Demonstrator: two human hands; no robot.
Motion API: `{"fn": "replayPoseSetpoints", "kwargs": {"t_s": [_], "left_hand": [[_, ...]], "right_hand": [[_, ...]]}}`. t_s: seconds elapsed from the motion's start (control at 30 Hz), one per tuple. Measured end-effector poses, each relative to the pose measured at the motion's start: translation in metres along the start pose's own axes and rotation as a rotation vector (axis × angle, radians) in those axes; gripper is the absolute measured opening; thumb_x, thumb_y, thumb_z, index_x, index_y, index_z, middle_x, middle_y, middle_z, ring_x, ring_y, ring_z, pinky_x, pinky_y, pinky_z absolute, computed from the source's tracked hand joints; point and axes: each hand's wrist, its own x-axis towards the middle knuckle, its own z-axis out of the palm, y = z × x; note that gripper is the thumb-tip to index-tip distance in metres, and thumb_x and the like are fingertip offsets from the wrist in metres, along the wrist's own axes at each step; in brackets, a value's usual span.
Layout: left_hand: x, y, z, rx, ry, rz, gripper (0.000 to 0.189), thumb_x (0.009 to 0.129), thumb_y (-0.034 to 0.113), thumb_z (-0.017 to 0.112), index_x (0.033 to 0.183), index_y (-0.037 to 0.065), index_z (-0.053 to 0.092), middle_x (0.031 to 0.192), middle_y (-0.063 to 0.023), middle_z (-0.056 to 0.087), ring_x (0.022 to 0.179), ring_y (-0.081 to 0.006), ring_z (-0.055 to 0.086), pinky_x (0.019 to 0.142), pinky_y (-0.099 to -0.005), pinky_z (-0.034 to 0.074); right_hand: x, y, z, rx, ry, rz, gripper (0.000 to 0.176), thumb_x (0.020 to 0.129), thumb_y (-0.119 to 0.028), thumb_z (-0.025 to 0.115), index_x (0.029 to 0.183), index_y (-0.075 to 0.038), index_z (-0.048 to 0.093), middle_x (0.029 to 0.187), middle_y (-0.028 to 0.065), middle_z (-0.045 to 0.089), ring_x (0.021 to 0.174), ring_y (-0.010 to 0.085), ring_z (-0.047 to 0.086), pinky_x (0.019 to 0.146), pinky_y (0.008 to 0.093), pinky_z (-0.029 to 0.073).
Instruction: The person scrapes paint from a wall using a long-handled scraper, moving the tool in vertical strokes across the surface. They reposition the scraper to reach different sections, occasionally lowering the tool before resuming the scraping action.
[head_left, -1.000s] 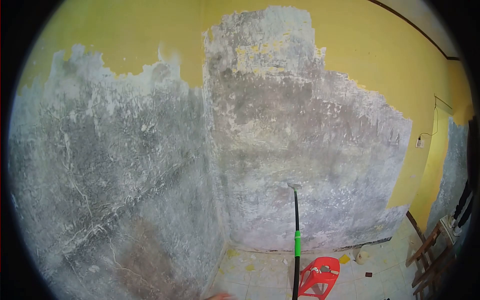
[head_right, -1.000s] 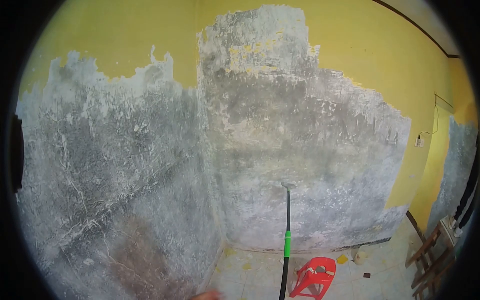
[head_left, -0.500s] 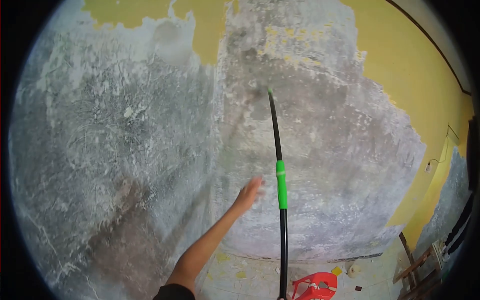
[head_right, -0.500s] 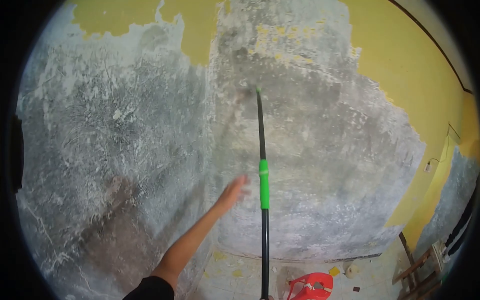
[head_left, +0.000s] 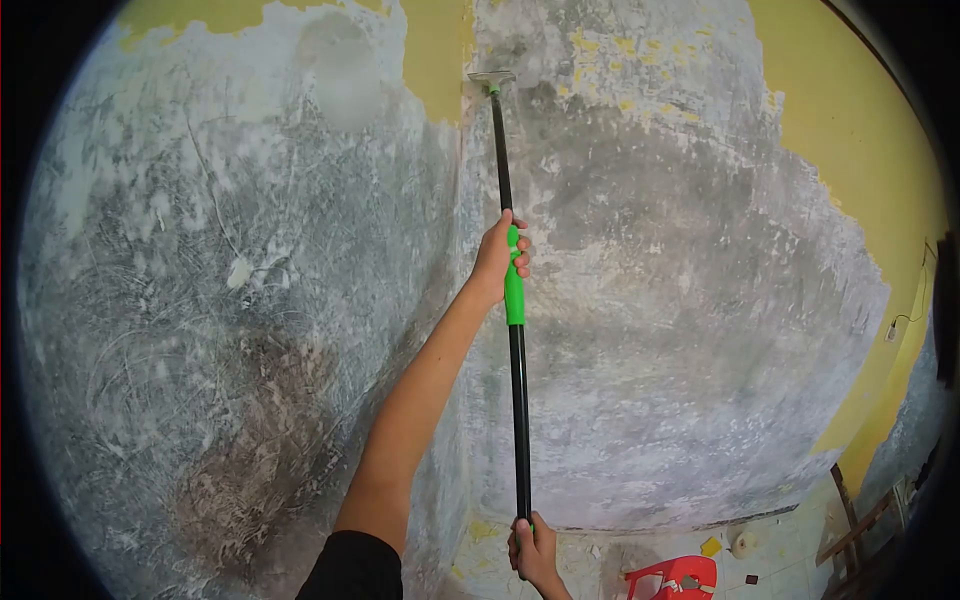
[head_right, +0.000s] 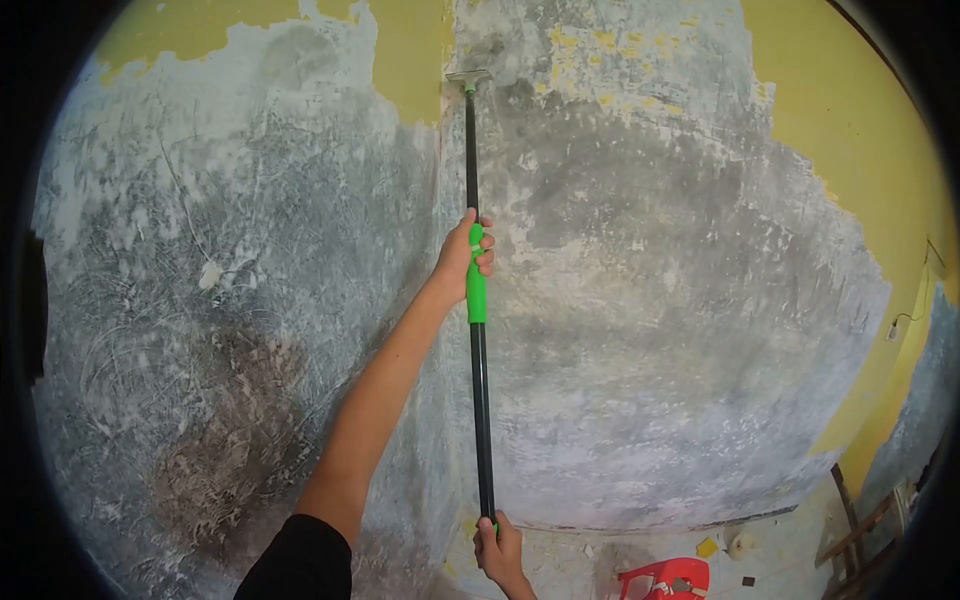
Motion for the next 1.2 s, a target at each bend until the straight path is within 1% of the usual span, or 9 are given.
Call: {"fn": "replayPoseSetpoints", "kwargs": {"t_s": [0.1,0.13,0.23,0.27,0.37,0.5,0.7,0.9,1.2], "left_hand": [[0.019,-0.001,-0.008,0.044,0.011,-0.024,0.035,0.098,0.049,0.046,0.094,0.014,0.044,0.067,0.0014,0.044,0.047,-0.0083,0.036,0.043,-0.0257,0.033],[0.023,0.001,-0.008,0.049,0.014,-0.032,0.035,0.098,0.049,0.047,0.092,0.015,0.042,0.066,0.0014,0.044,0.046,-0.0082,0.036,0.043,-0.0256,0.033],[0.026,0.006,-0.011,0.052,0.038,-0.061,0.034,0.098,0.050,0.047,0.091,0.017,0.045,0.064,0.0036,0.042,0.047,-0.0071,0.034,0.043,-0.0243,0.030],[0.026,0.006,-0.013,0.043,0.032,-0.074,0.034,0.098,0.050,0.047,0.090,0.017,0.046,0.064,0.0036,0.041,0.046,-0.0070,0.034,0.042,-0.0242,0.029],[0.029,0.009,-0.016,0.021,0.006,-0.104,0.035,0.098,0.050,0.047,0.089,0.017,0.046,0.063,0.0037,0.041,0.046,-0.0066,0.033,0.041,-0.0236,0.028],[0.038,0.017,-0.015,0.026,0.012,-0.116,0.036,0.097,0.051,0.048,0.088,0.016,0.047,0.062,0.0040,0.040,0.044,-0.0063,0.031,0.040,-0.0226,0.026],[0.062,0.037,-0.002,0.028,-0.002,-0.089,0.037,0.098,0.050,0.046,0.085,0.016,0.046,0.063,0.0028,0.040,0.044,-0.0069,0.031,0.039,-0.0228,0.027],[0.062,0.053,0.007,-0.002,-0.024,-0.124,0.037,0.099,0.049,0.044,0.084,0.015,0.045,0.062,0.0028,0.039,0.044,-0.0067,0.030,0.039,-0.0223,0.027],[0.066,0.059,0.013,0.008,0.005,-0.132,0.039,0.100,0.050,0.043,0.083,0.014,0.043,0.062,0.0027,0.038,0.044,-0.0066,0.029,0.039,-0.0222,0.026]], "right_hand": [[0.016,0.001,0.016,0.054,0.011,0.007,0.033,0.101,-0.034,0.046,0.087,-0.004,0.048,0.054,0.0016,0.045,0.037,0.0090,0.043,0.033,0.0251,0.034],[0.020,-0.001,0.019,0.084,-0.023,0.046,0.034,0.101,-0.036,0.044,0.092,-0.004,0.048,0.056,0.0038,0.046,0.037,0.0110,0.043,0.034,0.0259,0.035],[0.030,0.001,0.020,0.364,-0.196,0.066,0.039,0.101,-0.041,0.042,0.096,-0.003,0.047,0.058,0.0072,0.048,0.038,0.0142,0.045,0.035,0.0275,0.038],[0.032,0.005,0.019,0.518,-0.300,0.072,0.044,0.100,-0.047,0.041,0.100,-0.004,0.045,0.061,0.0097,0.048,0.039,0.0165,0.045,0.037,0.0291,0.039],[0.032,0.011,0.017,0.736,-0.475,0.152,0.038,0.100,-0.045,0.042,0.102,-0.007,0.045,0.063,0.0105,0.051,0.040,0.0170,0.046,0.038,0.0298,0.040],[0.032,0.002,0.018,0.883,-0.554,0.289,0.036,0.101,-0.044,0.042,0.103,-0.008,0.044,0.060,0.0055,0.041,0.039,0.0120,0.034,0.035,0.0263,0.030],[0.037,-0.037,0.012,0.771,-0.446,0.263,0.030,0.102,-0.039,0.042,0.102,-0.009,0.045,0.061,0.0040,0.040,0.041,0.0108,0.033,0.036,0.0254,0.029],[0.018,-0.068,0.015,0.808,-0.440,0.337,0.029,0.102,-0.038,0.042,0.102,-0.009,0.045,0.062,0.0044,0.041,0.042,0.0109,0.034,0.038,0.0254,0.030],[0.021,-0.078,0.015,0.768,-0.413,0.310,0.028,0.103,-0.037,0.041,0.102,-0.009,0.044,0.062,0.0043,0.042,0.042,0.0101,0.034,0.038,0.0248,0.029]]}}
